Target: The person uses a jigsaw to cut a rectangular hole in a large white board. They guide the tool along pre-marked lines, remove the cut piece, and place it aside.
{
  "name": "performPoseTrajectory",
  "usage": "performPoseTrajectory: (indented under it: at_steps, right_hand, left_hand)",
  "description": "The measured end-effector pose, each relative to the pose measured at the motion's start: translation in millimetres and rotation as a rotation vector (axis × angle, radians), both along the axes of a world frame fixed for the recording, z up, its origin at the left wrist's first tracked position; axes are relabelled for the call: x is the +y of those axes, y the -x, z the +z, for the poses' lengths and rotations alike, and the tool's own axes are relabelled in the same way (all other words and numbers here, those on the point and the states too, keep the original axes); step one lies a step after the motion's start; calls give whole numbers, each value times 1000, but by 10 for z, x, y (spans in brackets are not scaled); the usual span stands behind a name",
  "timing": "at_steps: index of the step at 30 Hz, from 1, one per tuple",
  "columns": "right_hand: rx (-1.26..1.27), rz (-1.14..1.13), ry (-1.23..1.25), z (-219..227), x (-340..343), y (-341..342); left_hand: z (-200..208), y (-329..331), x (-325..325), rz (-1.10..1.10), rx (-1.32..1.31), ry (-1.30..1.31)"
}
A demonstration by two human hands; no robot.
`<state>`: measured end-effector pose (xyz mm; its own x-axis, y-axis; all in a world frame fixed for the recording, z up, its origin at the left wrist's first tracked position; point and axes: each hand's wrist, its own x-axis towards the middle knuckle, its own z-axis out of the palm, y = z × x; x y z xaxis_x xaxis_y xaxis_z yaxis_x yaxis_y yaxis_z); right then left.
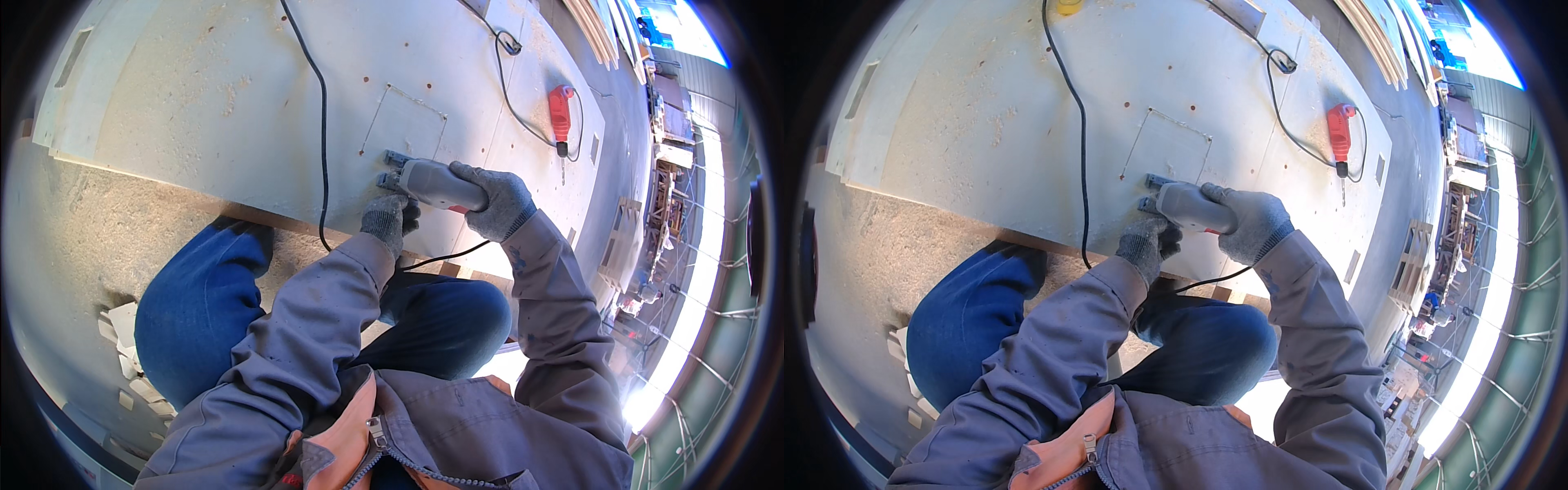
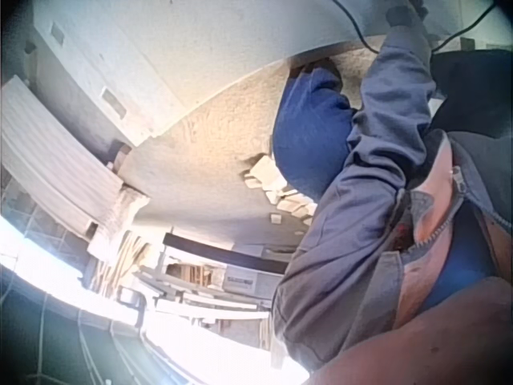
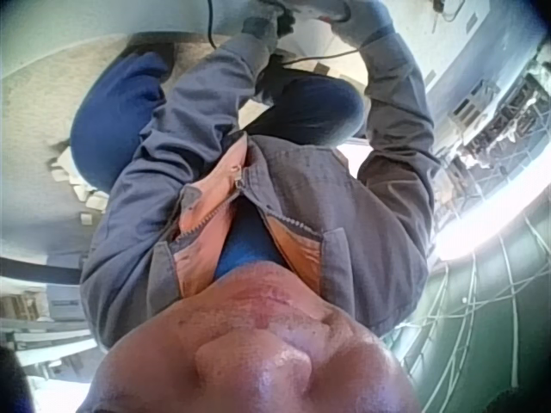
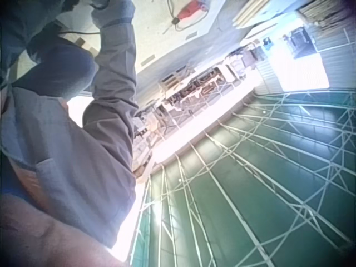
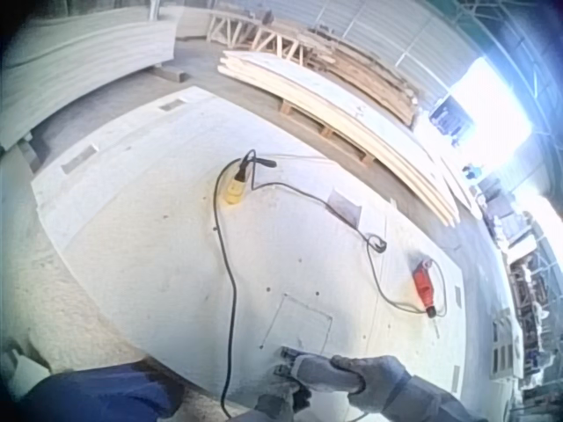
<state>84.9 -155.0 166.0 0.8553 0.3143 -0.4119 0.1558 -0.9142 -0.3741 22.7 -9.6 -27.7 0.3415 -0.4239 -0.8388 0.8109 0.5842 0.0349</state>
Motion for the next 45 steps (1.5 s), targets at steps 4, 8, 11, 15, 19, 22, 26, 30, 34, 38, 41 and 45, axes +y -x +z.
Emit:
performPoseTrajectory:
  at_steps: [4,8,11,15,19,22,26,30,34,38,41,45]
  right_hand:
    - [29,-40,6,8,60,-13]
    - [30,-35,10,-4,56,-17]
    - [5,-6,15,-14,47,-12]
    - [1,8,28,-6,76,-28]
    - [-18,13,20,-10,97,-31]
    - [-11,7,8,-29,108,-39]
    - [-2,-7,2,-48,137,-43]
    - [16,-12,13,-58,133,-53]
    - [18,-12,17,-67,157,-64]
    - [21,-18,21,-73,161,-60]
    - [19,-14,13,-86,167,-64]
    - [24,-14,5,-86,213,-91]
  left_hand:
    - [-4,-2,30,15,-19,-3]
    - [5,-17,45,10,-6,-14]
    - [-11,-28,42,2,7,-30]
    - [-4,-42,59,4,21,-42]
    - [44,-43,102,17,-21,-42]
    - [67,-68,130,5,-23,-56]
    - [119,-91,149,18,-12,-81]
    - [115,-99,168,9,-18,-92]
    - [111,-108,184,22,-15,-92]
    - [122,-105,212,47,-20,-83]
    - [141,-120,222,59,-9,-85]
    - [95,-127,244,58,-11,-79]
